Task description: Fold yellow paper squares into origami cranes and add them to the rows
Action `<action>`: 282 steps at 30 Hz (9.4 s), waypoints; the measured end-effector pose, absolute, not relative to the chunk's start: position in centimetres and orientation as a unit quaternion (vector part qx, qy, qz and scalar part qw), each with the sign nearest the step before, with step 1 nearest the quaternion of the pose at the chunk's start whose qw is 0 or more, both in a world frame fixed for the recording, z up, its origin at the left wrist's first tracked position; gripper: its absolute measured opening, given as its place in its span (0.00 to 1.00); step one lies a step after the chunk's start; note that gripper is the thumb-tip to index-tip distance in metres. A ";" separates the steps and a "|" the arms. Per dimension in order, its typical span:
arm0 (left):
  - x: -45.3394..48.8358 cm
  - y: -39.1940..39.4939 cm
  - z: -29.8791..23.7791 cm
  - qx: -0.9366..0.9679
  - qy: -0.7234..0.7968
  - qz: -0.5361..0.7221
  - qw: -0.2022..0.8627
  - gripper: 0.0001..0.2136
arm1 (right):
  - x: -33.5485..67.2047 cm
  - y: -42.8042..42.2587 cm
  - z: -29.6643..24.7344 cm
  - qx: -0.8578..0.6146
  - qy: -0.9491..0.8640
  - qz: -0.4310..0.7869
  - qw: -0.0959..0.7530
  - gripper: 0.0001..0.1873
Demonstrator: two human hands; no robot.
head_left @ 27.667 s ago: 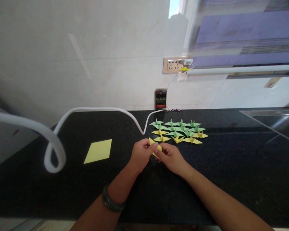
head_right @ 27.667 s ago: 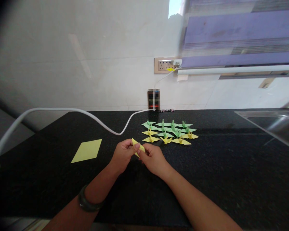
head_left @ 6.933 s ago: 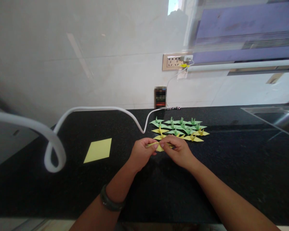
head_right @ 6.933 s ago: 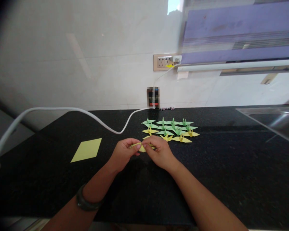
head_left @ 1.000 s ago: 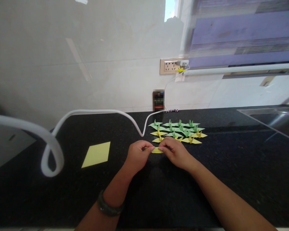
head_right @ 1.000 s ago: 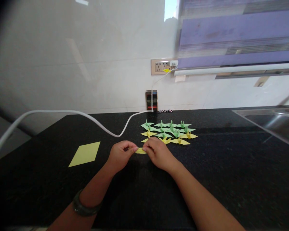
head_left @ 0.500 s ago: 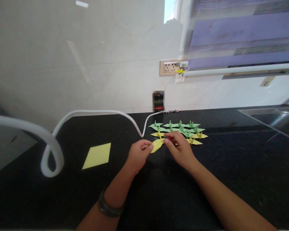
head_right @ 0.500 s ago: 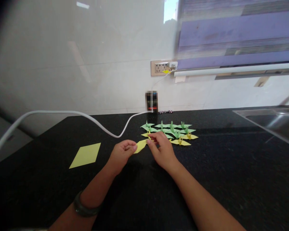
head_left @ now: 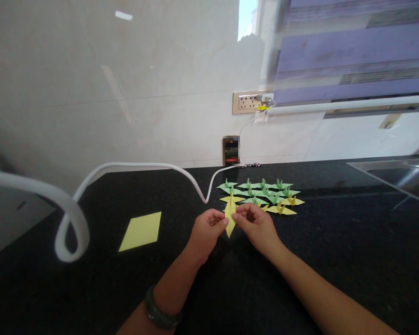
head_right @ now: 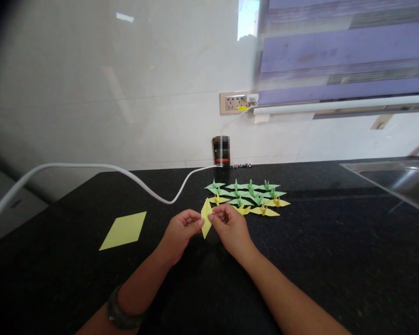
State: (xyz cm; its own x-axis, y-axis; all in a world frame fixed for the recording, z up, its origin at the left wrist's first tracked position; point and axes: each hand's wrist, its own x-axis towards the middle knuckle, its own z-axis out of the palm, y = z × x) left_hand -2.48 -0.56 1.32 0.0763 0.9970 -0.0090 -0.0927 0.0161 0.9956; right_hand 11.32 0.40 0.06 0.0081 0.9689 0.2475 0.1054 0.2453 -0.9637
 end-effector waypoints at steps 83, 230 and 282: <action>-2.4 -1.1 0.6 0.717 0.518 0.411 0.221 0.07 | 11.4 -0.6 0.7 -0.465 -0.753 0.128 0.447 0.08; -2.1 -1.4 1.5 0.499 0.464 0.477 0.556 0.11 | 11.6 -0.1 1.3 -0.384 -0.545 0.581 0.466 0.10; -2.5 -0.8 1.0 0.443 0.453 0.542 0.553 0.12 | 11.7 -0.5 1.2 -0.421 -0.630 0.519 0.394 0.16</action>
